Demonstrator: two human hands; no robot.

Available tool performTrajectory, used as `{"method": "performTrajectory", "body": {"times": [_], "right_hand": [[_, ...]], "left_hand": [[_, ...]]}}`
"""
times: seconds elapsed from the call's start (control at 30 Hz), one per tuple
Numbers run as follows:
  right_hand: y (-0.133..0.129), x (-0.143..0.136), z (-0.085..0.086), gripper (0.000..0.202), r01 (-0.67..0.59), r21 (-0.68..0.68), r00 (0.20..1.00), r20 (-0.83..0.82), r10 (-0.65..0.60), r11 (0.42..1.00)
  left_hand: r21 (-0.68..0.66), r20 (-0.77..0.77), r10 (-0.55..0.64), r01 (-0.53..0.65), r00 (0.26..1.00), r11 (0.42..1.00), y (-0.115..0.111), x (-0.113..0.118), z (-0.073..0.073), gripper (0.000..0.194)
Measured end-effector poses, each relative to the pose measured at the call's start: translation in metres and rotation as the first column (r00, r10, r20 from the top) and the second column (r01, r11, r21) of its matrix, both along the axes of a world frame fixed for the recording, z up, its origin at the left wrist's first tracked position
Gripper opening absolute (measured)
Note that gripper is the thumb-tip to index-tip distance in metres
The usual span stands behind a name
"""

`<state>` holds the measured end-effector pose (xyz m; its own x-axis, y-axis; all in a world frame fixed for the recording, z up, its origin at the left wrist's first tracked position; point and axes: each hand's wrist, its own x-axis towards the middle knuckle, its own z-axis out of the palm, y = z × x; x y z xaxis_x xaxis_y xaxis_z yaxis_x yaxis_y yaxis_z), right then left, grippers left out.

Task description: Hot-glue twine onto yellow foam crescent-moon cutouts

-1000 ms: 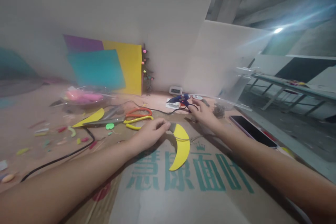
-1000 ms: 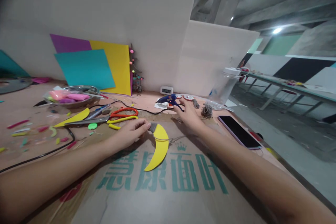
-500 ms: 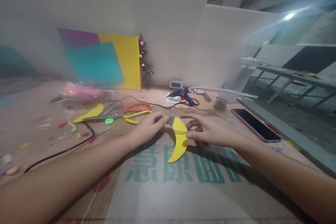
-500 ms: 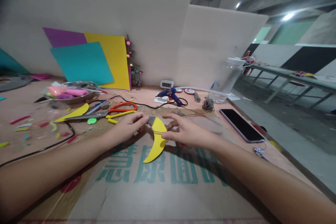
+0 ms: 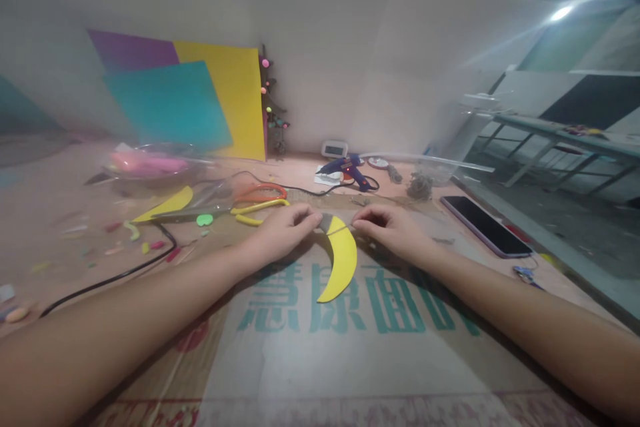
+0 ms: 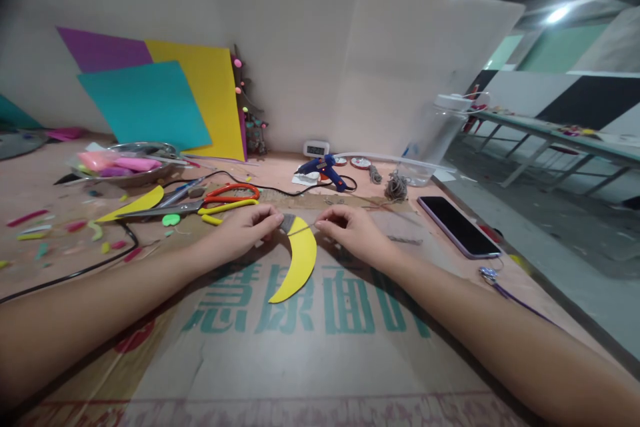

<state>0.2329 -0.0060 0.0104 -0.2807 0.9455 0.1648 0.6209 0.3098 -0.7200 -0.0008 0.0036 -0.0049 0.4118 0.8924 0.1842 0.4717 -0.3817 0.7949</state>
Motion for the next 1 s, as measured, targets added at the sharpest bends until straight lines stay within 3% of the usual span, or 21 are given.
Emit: {"method": "performTrajectory", "body": {"times": [0.23, 1.0], "right_hand": [[-0.006, -0.010, 0.003, 0.021, 0.052, 0.226, 0.999, 0.003, -0.054, 0.973], [0.000, -0.012, -0.008, 0.015, 0.017, 0.275, 1.000, -0.029, -0.009, 0.961]], "left_hand": [[0.050, -0.037, -0.033, 0.034, 0.999, 0.998, -0.002, 0.001, 0.002, 0.033], [0.007, -0.081, -0.143, 0.144, 0.986, 0.990, -0.003, 0.001, 0.002, 0.034]]}}
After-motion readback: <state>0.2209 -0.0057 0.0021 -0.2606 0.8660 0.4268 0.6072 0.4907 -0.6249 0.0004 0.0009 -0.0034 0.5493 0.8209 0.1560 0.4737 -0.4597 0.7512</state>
